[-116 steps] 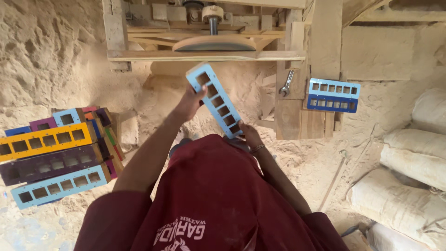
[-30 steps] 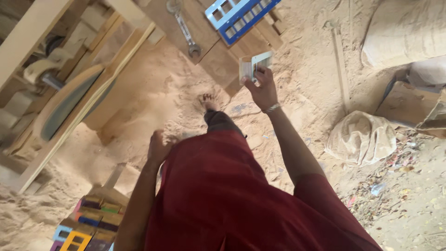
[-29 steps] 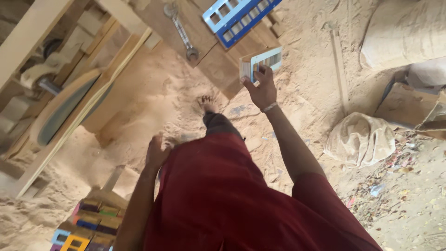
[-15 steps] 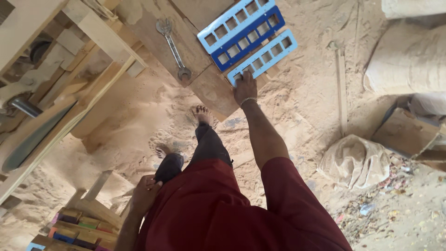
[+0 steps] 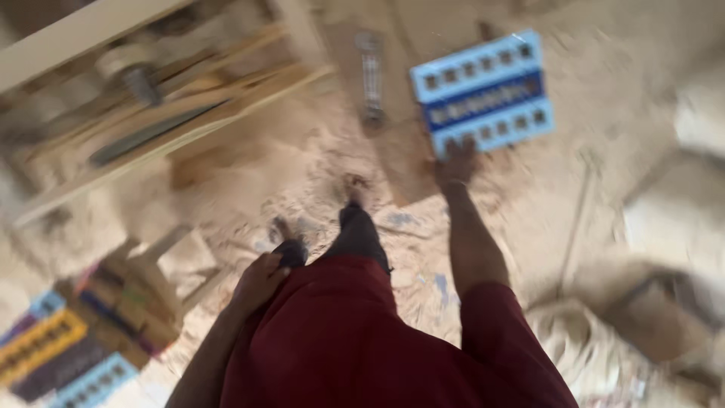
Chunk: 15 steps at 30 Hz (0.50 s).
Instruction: The person repeatedly presses the edges of several colorful rectangular plastic molds against a rotating grinding wheel to smooth them. They handle each mold one at a time, rotating it to grind different edges, then place the finished pieces on a nearby wooden board.
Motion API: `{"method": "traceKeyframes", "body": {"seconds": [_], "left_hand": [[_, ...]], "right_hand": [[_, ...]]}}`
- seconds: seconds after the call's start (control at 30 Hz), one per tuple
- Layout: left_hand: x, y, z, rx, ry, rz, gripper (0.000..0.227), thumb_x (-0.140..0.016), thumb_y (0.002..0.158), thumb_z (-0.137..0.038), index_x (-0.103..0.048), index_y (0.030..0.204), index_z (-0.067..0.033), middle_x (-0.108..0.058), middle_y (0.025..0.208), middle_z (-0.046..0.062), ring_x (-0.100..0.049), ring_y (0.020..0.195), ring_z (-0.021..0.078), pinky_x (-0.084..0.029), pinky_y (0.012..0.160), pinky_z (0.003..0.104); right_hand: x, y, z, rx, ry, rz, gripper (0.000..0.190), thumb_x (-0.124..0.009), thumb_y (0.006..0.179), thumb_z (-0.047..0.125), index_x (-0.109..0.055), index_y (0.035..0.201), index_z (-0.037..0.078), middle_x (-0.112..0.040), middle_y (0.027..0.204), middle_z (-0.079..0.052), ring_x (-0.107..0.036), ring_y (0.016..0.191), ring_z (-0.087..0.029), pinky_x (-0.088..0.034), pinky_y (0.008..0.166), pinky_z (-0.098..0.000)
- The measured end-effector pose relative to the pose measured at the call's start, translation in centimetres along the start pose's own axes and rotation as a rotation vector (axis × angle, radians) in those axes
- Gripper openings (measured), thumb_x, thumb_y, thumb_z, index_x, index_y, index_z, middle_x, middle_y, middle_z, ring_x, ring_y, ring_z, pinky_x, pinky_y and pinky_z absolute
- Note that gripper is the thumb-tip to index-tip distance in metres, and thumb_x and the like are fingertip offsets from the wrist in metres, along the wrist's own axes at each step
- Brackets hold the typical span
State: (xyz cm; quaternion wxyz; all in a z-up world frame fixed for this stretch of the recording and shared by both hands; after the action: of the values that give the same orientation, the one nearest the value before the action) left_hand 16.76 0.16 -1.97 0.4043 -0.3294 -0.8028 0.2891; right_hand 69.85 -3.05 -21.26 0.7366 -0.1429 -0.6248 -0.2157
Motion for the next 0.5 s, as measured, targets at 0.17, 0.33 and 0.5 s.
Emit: {"method": "traceKeyframes", "body": {"seconds": [0.17, 0.33, 0.5], "left_hand": [[2.6, -1.1, 7.0, 0.122, -0.074, -0.125, 0.049, -0.072, 0.089, -0.034, -0.062, 0.128, -0.0054, -0.068, 0.124, 0.02, -0.066, 0.118, 0.0356, -0.053, 0.101, 0.045], [8.5, -6.7, 19.1, 0.249, 0.166, -0.556, 0.054, -0.078, 0.087, -0.04, -0.061, 0.132, -0.0157, -0.056, 0.138, 0.021, -0.055, 0.123, 0.0415, -0.04, 0.107, 0.061], [13.4, -16.1, 33.9, 0.58, -0.252, -1.201, 0.052, -0.078, 0.088, -0.029, -0.06, 0.133, -0.0127, -0.051, 0.136, 0.017, -0.056, 0.122, 0.0332, -0.049, 0.1, 0.049]], "right_hand": [[3.6, -1.7, 5.1, -0.214, 0.009, 0.013, 0.097, -0.087, 0.084, 0.055, -0.048, 0.139, -0.016, -0.045, 0.142, -0.039, -0.033, 0.135, -0.052, -0.031, 0.112, -0.0591], [6.5, -9.3, 15.1, -0.349, 0.103, 0.422, 0.068, -0.08, 0.08, 0.052, -0.065, 0.122, 0.0, -0.052, 0.133, -0.034, -0.049, 0.123, -0.047, -0.043, 0.105, -0.0507], [6.7, -16.4, 24.1, -0.046, 0.158, 0.935, 0.043, -0.072, 0.091, 0.042, -0.074, 0.112, 0.004, -0.069, 0.11, -0.019, -0.063, 0.103, -0.032, -0.051, 0.094, -0.0429]]}}
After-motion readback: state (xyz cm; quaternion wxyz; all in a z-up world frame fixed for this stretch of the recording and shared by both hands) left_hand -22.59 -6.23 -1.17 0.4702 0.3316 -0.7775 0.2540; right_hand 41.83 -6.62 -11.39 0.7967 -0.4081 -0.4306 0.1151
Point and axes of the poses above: each hand's wrist, its own y-axis towards the middle knuckle, its own x-axis out of the back of the hand, z = x × y, the point moved 1 cm from there along y, towards the middle knuckle
